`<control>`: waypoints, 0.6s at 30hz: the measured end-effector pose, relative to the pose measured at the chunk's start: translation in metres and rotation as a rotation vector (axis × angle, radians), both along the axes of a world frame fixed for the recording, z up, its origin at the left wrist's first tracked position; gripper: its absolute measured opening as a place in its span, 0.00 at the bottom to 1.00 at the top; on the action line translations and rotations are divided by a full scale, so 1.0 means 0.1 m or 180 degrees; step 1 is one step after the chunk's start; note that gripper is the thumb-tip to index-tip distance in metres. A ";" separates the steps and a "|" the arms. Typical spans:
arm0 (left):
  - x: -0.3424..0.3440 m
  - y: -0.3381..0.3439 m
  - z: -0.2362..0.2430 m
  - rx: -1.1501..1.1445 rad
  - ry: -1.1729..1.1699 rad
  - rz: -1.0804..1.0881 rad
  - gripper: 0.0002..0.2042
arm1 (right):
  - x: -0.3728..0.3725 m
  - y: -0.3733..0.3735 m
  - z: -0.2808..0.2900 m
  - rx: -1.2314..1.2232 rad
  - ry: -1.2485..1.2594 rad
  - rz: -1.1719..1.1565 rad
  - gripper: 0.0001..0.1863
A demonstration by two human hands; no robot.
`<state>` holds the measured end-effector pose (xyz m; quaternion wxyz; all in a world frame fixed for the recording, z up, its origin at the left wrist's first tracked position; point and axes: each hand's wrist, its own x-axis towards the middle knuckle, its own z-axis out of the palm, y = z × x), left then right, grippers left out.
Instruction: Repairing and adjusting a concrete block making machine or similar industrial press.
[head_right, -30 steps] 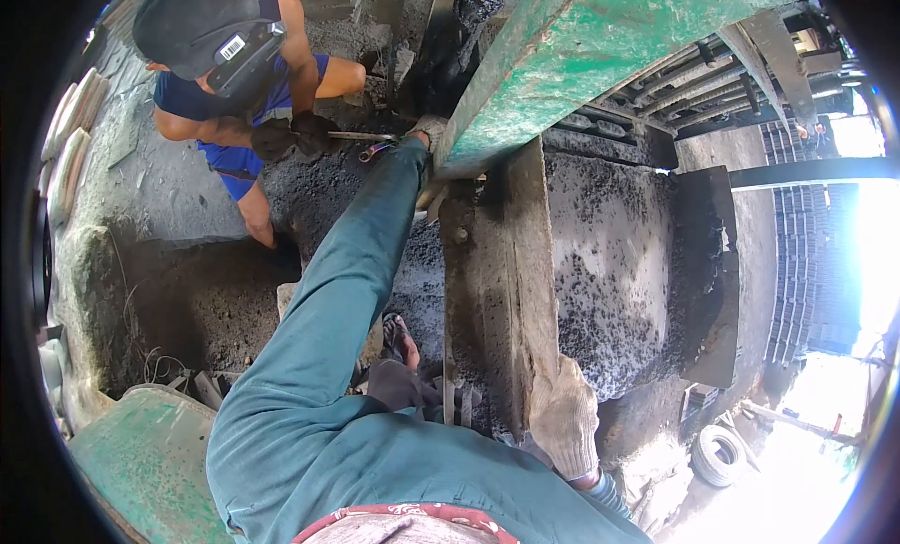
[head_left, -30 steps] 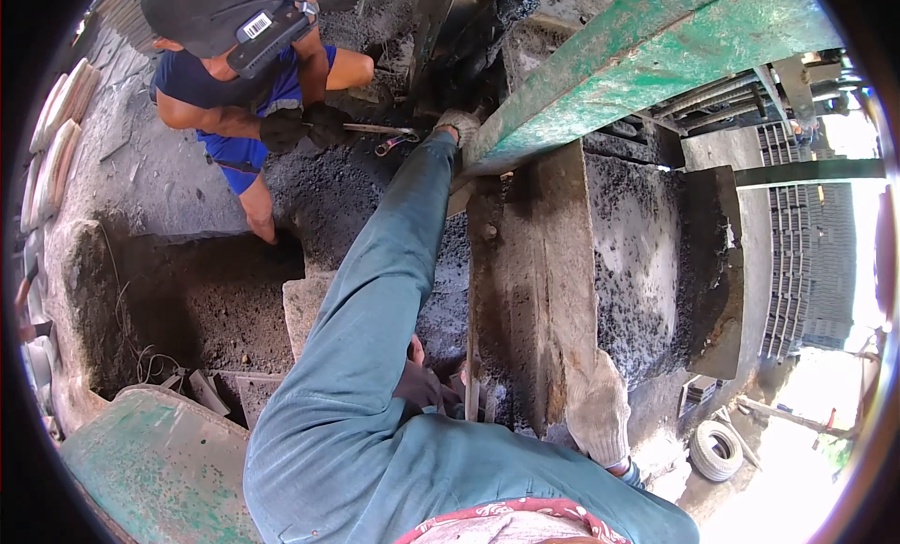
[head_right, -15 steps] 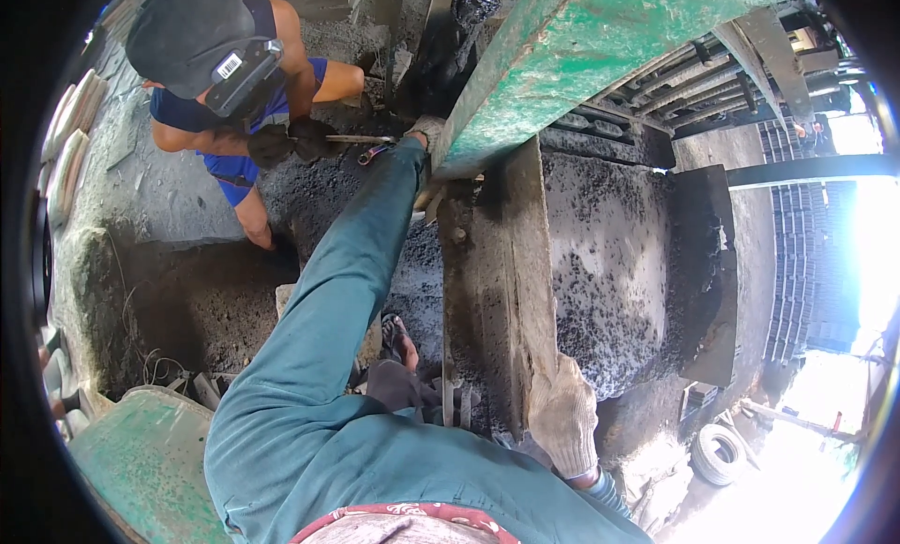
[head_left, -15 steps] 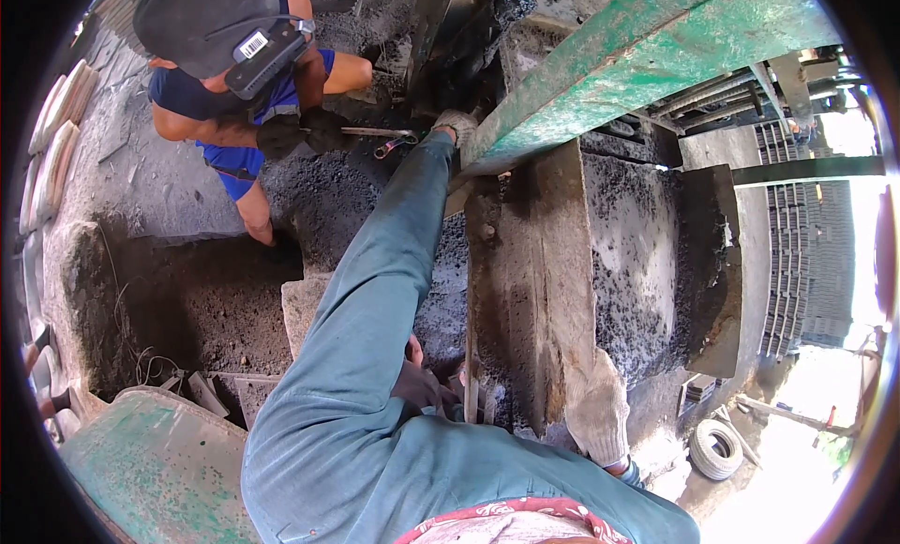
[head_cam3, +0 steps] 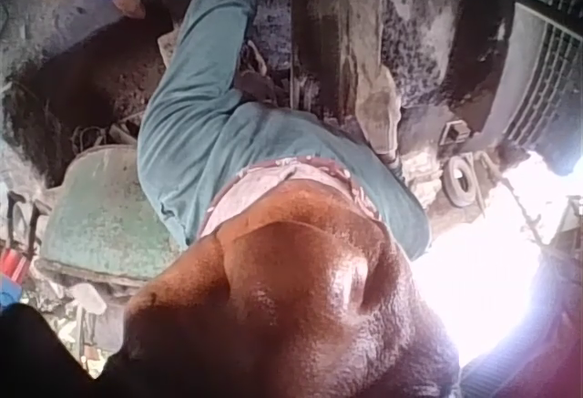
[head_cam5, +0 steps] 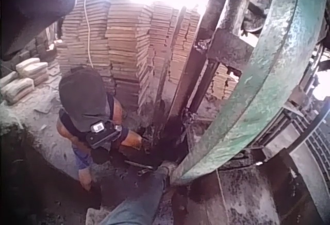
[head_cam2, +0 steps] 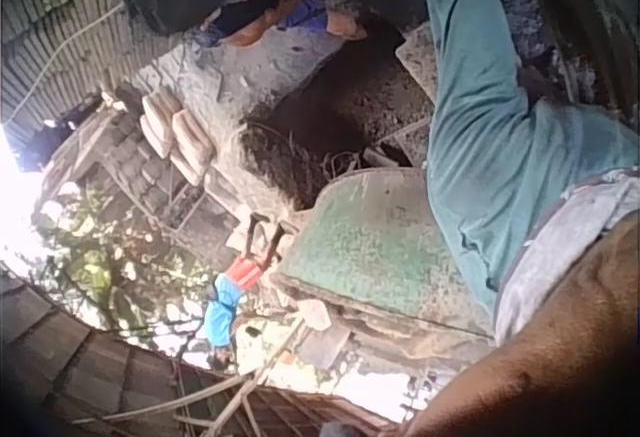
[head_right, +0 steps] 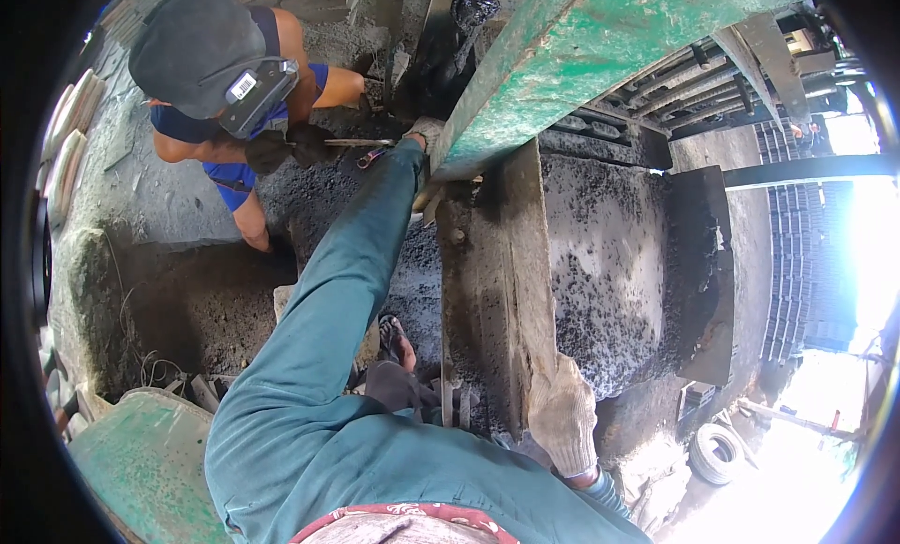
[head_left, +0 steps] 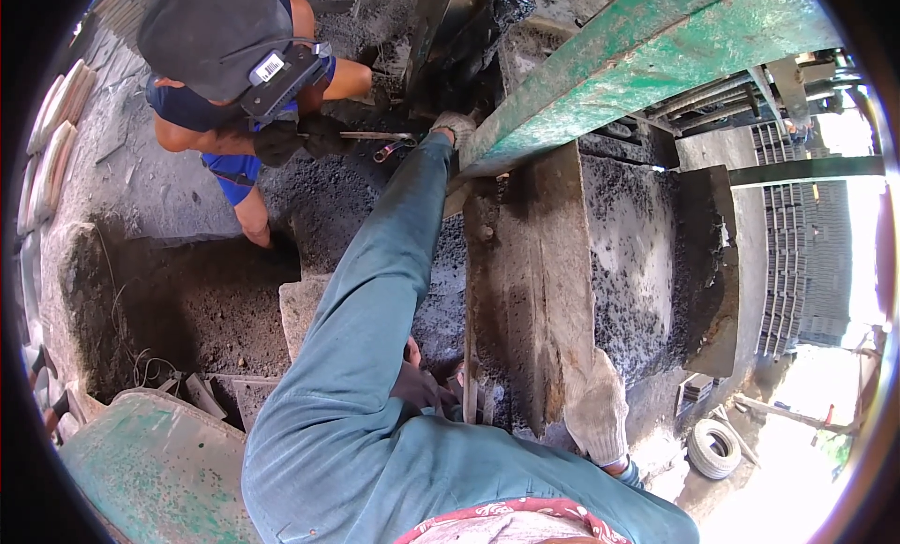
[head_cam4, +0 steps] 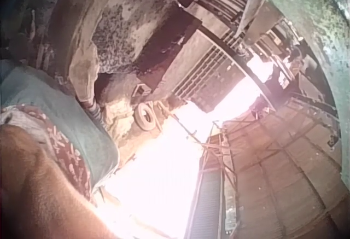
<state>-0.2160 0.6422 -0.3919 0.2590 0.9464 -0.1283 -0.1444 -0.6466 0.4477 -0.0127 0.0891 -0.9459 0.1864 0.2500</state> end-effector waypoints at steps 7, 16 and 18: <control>0.09 -0.33 -0.07 0.0092 -0.0041 -0.0423 0.23 | -0.07 -0.10 -0.07 -0.0113 -0.0166 0.0056 0.33; 0.67 0.35 -0.44 0.0277 0.0510 -0.1031 0.15 | -0.15 0.07 -0.01 0.0213 -0.1351 0.0881 0.13; 0.60 0.29 -0.38 -0.0238 0.1653 -0.1591 0.15 | -0.08 0.05 -0.06 0.0158 -0.1221 0.0754 0.12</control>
